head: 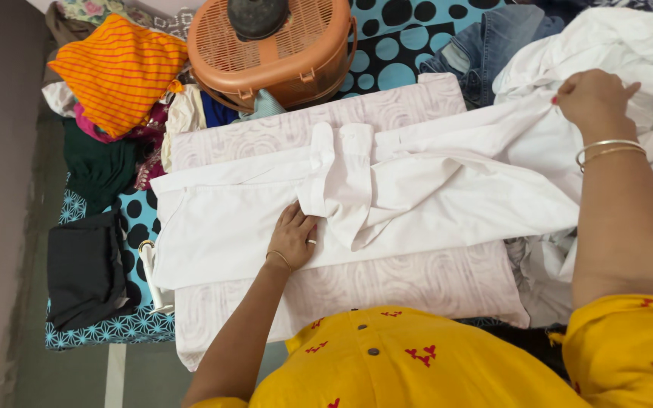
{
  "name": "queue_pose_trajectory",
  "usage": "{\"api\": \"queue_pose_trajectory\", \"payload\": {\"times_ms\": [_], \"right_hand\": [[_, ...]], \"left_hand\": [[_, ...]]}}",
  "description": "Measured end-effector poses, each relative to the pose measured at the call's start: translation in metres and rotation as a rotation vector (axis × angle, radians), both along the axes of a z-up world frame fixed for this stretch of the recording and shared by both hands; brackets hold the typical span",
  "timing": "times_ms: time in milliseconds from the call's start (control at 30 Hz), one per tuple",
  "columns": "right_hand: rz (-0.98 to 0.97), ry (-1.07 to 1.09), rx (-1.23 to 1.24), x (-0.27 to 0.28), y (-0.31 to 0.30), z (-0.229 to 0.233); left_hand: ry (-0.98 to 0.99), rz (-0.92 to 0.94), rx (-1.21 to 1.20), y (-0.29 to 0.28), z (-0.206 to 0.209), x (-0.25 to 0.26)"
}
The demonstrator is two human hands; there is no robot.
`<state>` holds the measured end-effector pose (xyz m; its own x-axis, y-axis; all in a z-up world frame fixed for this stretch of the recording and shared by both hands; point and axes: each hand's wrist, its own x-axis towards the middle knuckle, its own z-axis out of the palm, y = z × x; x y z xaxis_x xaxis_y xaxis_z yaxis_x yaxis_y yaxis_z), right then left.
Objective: The person folds a white button-down shirt on a flat surface, smoothing the fabric with their hands and neatly overlapping the sleeves and body of the garment.
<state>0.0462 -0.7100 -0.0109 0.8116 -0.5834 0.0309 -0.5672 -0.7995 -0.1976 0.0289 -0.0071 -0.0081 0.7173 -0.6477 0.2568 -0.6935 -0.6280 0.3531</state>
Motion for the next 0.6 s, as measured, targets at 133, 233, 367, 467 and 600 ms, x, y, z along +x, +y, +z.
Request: {"api": "queue_pose_trajectory", "payload": {"times_ms": [133,233,367,467,600], "right_hand": [[0.063,-0.023,-0.151,-0.003,0.013,0.012],[0.152,-0.144,-0.242,-0.019,0.049,0.04],[0.303,-0.465,0.047,-0.071,0.122,0.107],[0.416,-0.587,0.034,-0.106,0.17,0.135],[0.319,-0.522,0.122,-0.141,0.212,0.137]], "left_hand": [[0.003,-0.018,-0.011,0.0,0.003,0.0],[0.016,-0.018,0.0,0.0,0.004,0.0],[-0.005,-0.021,-0.026,0.001,0.003,0.0],[0.013,-0.015,-0.004,0.0,0.002,0.0],[0.03,-0.018,0.021,0.0,0.003,0.0]]}}
